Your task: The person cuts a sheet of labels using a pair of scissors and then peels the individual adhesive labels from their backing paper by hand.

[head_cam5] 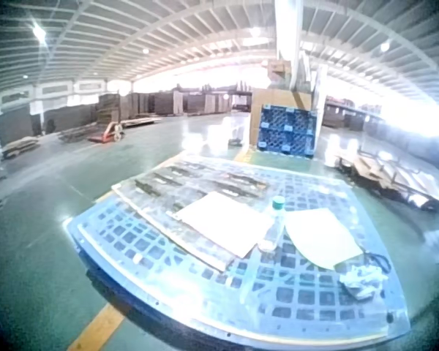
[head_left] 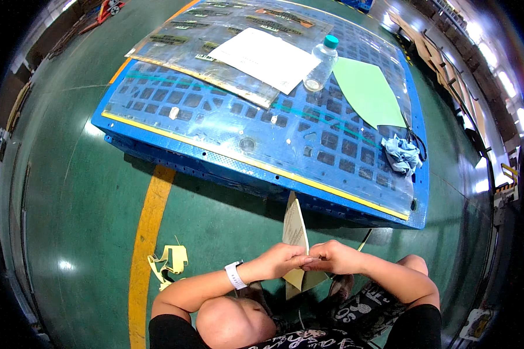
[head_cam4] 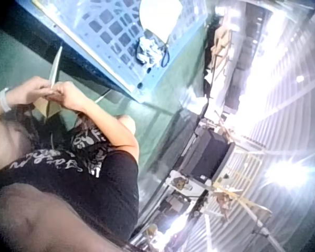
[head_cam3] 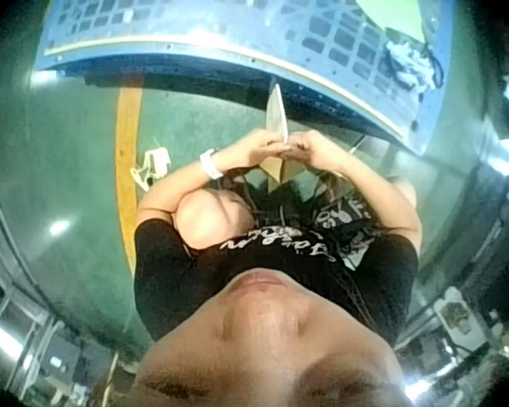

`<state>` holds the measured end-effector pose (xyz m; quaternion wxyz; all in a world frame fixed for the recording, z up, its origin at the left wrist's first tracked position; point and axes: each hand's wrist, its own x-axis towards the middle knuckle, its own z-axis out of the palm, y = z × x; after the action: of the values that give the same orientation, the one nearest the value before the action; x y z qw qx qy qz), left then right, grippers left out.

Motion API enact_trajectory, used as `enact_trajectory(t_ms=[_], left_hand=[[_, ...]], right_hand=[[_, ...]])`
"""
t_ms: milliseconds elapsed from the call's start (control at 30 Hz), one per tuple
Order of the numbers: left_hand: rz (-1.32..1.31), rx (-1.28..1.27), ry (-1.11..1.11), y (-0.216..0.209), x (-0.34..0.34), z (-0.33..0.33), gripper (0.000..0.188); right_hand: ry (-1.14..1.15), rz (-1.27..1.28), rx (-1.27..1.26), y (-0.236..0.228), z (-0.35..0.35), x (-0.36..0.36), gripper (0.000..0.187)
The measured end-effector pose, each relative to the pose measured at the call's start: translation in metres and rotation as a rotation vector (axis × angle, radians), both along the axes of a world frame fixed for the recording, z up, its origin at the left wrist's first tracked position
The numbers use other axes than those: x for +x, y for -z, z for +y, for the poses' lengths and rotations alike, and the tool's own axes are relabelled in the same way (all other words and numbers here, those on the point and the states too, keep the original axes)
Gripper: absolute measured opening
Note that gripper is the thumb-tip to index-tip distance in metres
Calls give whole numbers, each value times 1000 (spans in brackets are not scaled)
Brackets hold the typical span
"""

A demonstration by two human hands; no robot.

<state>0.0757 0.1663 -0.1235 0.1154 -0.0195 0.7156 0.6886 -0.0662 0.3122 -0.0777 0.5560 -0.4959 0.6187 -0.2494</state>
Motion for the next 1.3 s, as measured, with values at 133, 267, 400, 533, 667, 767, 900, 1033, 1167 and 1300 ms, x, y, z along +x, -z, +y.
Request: enact_trajectory(t_ms=[133, 267, 400, 533, 667, 767, 900, 1033, 1167, 1300], left_hand=[[126, -6, 18, 8, 3, -1, 30], [150, 10, 3, 7, 3, 1, 26], [177, 30, -25, 7, -1, 5, 21], [183, 89, -22, 3, -7, 3, 15], [207, 96, 17, -9, -5, -3, 7], [193, -28, 80, -21, -3, -20, 8], [226, -24, 5, -36, 8, -26, 17], [208, 25, -63, -39, 22, -28, 18], [230, -19, -94, -24, 21, -21, 20], [104, 10, -140, 7, 0, -5, 17]], right_hand=[[39, -34, 11, -3, -1, 2, 26], [-6, 68, 92, -10, -7, -2, 36], [-88, 275, 197, -19, -16, -3, 47], [73, -17, 265, -11, -9, -8, 43], [-65, -128, 113, -4, 0, -15, 27], [-40, -258, -158, 0, -1, -14, 20], [13, -195, -65, -12, 3, -22, 27], [90, -200, -83, -7, 11, -26, 34], [95, -167, -17, 2, 10, -26, 28], [115, -74, -188, 23, 7, -19, 21]])
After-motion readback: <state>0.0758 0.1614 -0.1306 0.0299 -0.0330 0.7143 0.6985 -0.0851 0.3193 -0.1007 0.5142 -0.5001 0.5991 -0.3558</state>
